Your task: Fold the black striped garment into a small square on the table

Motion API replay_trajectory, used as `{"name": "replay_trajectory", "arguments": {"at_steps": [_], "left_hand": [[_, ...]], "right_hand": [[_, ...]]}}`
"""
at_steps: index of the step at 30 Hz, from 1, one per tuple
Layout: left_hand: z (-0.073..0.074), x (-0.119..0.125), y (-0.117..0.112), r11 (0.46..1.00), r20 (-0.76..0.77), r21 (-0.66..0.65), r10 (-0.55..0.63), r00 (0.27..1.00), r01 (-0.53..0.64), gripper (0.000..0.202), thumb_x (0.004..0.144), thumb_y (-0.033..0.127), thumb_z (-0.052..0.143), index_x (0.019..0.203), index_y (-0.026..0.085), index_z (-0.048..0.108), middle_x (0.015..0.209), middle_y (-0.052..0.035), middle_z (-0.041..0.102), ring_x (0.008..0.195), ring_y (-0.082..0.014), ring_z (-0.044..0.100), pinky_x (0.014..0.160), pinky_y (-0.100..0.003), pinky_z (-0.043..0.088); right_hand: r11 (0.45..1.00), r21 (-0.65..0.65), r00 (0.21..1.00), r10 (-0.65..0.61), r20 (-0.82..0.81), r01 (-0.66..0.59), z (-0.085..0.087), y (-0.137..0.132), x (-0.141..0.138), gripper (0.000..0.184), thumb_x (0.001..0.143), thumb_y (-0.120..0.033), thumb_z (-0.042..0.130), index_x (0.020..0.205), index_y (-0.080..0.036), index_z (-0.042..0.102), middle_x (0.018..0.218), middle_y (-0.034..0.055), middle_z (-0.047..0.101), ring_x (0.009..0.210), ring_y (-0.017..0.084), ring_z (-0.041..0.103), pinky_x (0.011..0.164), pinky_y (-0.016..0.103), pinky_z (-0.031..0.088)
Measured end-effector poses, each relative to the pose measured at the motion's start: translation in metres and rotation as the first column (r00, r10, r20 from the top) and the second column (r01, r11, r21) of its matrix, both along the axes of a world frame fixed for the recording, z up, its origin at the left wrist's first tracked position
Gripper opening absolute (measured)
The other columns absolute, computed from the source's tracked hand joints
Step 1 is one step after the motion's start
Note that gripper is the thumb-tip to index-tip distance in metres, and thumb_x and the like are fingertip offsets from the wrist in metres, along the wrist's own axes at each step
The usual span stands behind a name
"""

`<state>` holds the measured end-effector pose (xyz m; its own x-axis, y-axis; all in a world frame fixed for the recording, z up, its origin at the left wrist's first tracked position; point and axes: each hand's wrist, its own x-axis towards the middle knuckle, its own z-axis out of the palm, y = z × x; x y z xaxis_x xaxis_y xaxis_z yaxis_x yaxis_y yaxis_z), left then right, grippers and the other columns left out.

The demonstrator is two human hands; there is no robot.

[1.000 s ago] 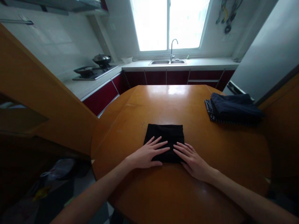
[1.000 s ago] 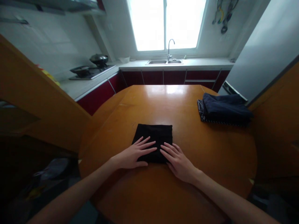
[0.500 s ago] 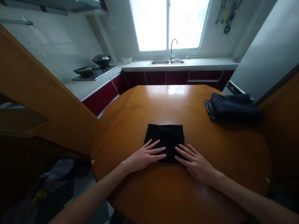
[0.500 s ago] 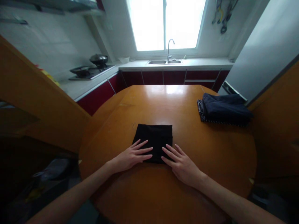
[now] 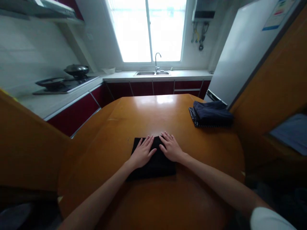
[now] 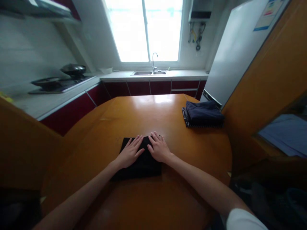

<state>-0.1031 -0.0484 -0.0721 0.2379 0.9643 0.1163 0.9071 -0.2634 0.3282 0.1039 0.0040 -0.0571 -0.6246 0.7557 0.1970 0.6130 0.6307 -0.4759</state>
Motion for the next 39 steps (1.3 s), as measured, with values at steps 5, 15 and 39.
{"name": "replay_trajectory", "arguments": {"at_steps": [5, 15, 39], "left_hand": [[-0.019, -0.038, -0.007, 0.981, 0.012, 0.035, 0.189, 0.982, -0.189, 0.072, 0.1, 0.057, 0.039, 0.159, 0.016, 0.032, 0.166, -0.0151, 0.025, 0.155, -0.0315, 0.017, 0.125, -0.056, 0.011], [0.034, -0.087, -0.047, 0.774, 0.711, -0.596, 0.632, 0.307, -0.214, 0.084, 0.085, 0.042, 0.076, 0.156, 0.022, 0.034, 0.154, -0.0193, 0.046, 0.135, -0.0316, 0.054, 0.107, -0.043, 0.05], [0.022, -0.051, -0.057, 0.983, 0.617, -0.092, 0.183, 0.765, -0.161, 0.068, 0.093, 0.041, 0.061, 0.156, 0.024, 0.04, 0.151, -0.0115, 0.05, 0.139, -0.0284, 0.047, 0.122, -0.048, 0.03]], "right_hand": [[0.992, -0.07, 0.99, -0.108, -0.089, 0.102, -0.01, 0.007, 0.015, 0.06, 0.102, -0.043, 0.045, 0.154, -0.014, 0.044, 0.162, 0.0168, 0.036, 0.152, 0.03, 0.028, 0.124, 0.053, 0.022], [0.632, -0.771, 0.821, -0.481, -0.307, 0.082, 0.003, -0.014, 0.057, 0.051, 0.082, -0.022, 0.073, 0.129, -0.008, 0.061, 0.116, 0.0175, 0.07, 0.098, 0.025, 0.071, 0.074, 0.033, 0.061], [0.486, -0.868, 0.779, -0.582, -0.234, 0.103, 0.017, -0.002, 0.009, 0.022, 0.088, -0.033, 0.074, 0.083, -0.015, 0.062, 0.072, 0.005, 0.068, 0.057, 0.013, 0.062, 0.047, 0.022, 0.046]]}}
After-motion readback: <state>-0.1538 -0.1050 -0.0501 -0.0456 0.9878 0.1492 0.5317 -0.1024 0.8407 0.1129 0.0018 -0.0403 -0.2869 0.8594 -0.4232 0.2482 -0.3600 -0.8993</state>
